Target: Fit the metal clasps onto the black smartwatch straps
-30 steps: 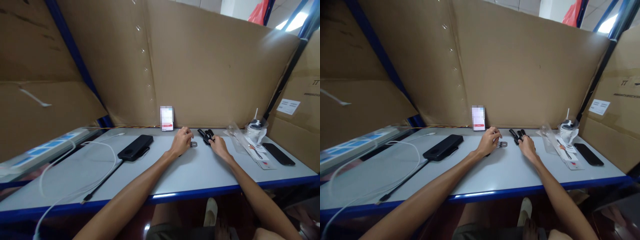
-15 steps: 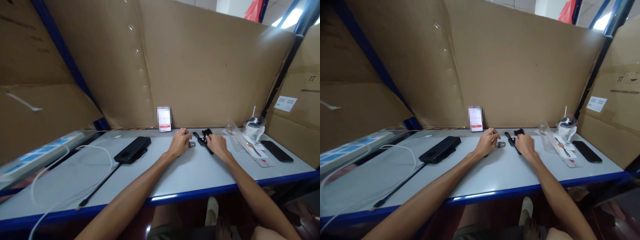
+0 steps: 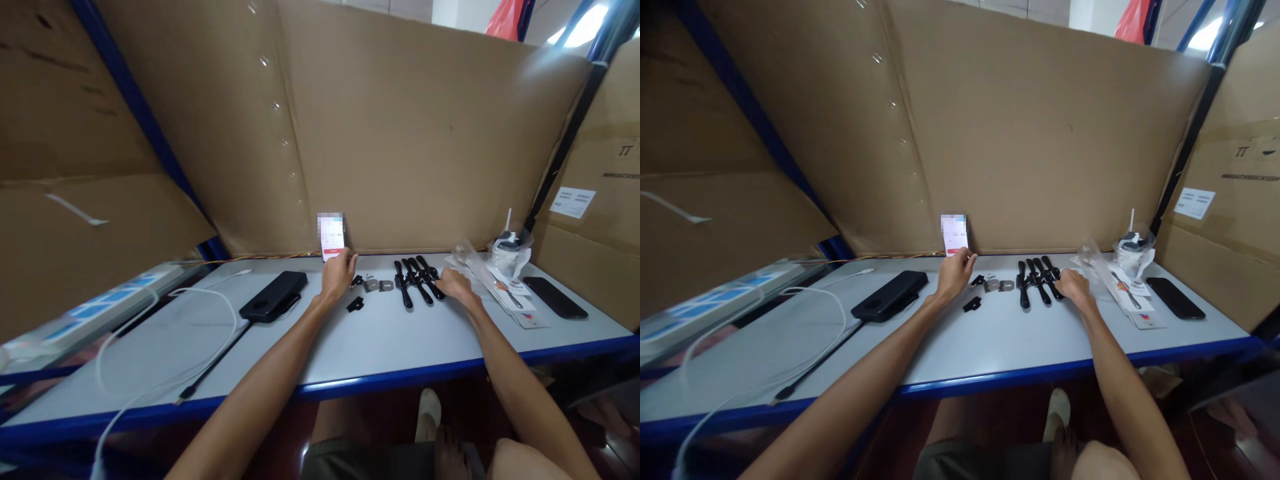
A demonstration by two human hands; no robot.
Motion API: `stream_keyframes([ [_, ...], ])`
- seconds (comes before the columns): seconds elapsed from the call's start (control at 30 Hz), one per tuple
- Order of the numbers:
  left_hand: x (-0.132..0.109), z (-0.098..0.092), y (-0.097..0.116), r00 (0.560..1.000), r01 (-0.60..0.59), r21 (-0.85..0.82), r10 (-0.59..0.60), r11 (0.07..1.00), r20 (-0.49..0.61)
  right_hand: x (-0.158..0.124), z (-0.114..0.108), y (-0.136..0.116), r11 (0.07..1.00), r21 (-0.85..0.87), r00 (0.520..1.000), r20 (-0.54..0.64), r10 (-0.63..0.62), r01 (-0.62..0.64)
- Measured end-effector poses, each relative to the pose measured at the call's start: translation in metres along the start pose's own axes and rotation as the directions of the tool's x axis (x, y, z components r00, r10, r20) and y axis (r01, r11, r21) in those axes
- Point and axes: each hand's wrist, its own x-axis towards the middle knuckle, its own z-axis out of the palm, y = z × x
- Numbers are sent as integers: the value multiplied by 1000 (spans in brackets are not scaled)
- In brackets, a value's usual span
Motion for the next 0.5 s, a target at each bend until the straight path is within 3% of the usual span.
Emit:
stream_keyframes([
  [0.1,4,-1,-8,997,83,48,-83,995,-3,6,3,6,999,46,1000,20,6,-6],
  [0.23,7,-3,-15,989,119,79,-126,990,78,9,6,7,998,46,999,-5,32,-32],
  [0.4,3,-2,-12,986,50,50,-58,997,154,6,6,7,989,129,990,-107,88,-74],
  [0.5,-1,2,-9,967,-78,16,71,997,244,2,2,4,960,270,953,-266,144,-70],
])
